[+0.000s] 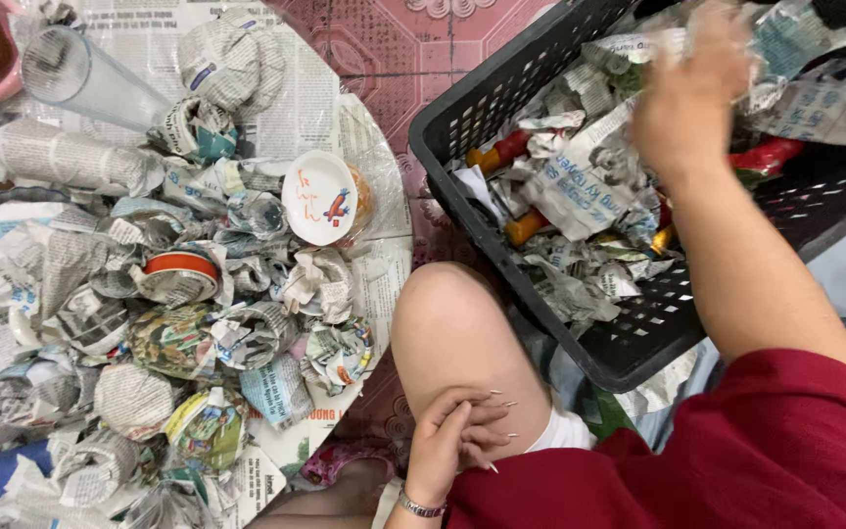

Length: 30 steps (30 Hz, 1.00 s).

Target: The person sits on the floor and repeatedly rolls newspaper sheets around small plastic objects, then places the rolled bundles into a nearby black basket. The person handles newspapers and small plastic items one at a time throughout the clip.

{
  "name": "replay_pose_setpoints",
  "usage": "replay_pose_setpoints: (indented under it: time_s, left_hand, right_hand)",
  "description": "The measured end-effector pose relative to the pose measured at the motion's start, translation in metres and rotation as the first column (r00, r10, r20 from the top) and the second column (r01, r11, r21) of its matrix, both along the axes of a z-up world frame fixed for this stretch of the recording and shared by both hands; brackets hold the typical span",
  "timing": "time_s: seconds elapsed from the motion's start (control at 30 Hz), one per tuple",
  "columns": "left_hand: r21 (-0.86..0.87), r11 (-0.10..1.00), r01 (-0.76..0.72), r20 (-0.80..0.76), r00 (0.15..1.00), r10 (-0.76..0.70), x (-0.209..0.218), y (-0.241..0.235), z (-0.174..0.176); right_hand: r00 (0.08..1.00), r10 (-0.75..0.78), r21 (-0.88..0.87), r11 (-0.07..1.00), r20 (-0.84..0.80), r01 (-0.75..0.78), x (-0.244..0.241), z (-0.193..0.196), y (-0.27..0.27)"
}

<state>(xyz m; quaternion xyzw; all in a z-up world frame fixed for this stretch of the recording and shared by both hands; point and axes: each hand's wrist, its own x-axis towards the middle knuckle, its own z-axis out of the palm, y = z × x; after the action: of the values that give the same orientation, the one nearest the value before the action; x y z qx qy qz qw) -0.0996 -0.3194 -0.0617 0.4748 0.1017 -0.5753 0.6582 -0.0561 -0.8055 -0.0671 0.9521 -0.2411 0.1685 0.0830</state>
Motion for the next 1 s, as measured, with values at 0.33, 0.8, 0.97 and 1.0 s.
replay_pose_setpoints:
  time_s: [0.33,0.8,0.97,1.0]
  left_hand:
    - [0.014,1.000,0.003,0.067,0.998,-0.004,-0.010,-0.001,-0.008]
    - [-0.003,0.999,0.041,0.088,0.995,-0.040,-0.004,-0.002,-0.005]
    - [0.004,0.999,0.039,0.063,0.997,-0.040,-0.003,-0.002,-0.005]
    - [0.002,0.999,0.039,0.047,0.998,-0.039,-0.003,-0.002,-0.005]
  right_hand:
    - [0.645,0.233,0.372,0.925,-0.727,0.084,0.067,-0.100,0.093]
    - [0.939,0.116,0.895,0.359,-0.325,0.265,0.059,-0.123,0.036]
    - [0.992,-0.101,0.992,-0.112,-0.077,0.065,0.041,-0.078,0.018]
    - [0.994,-0.102,0.987,-0.160,-0.042,0.025,0.038,-0.070,0.016]
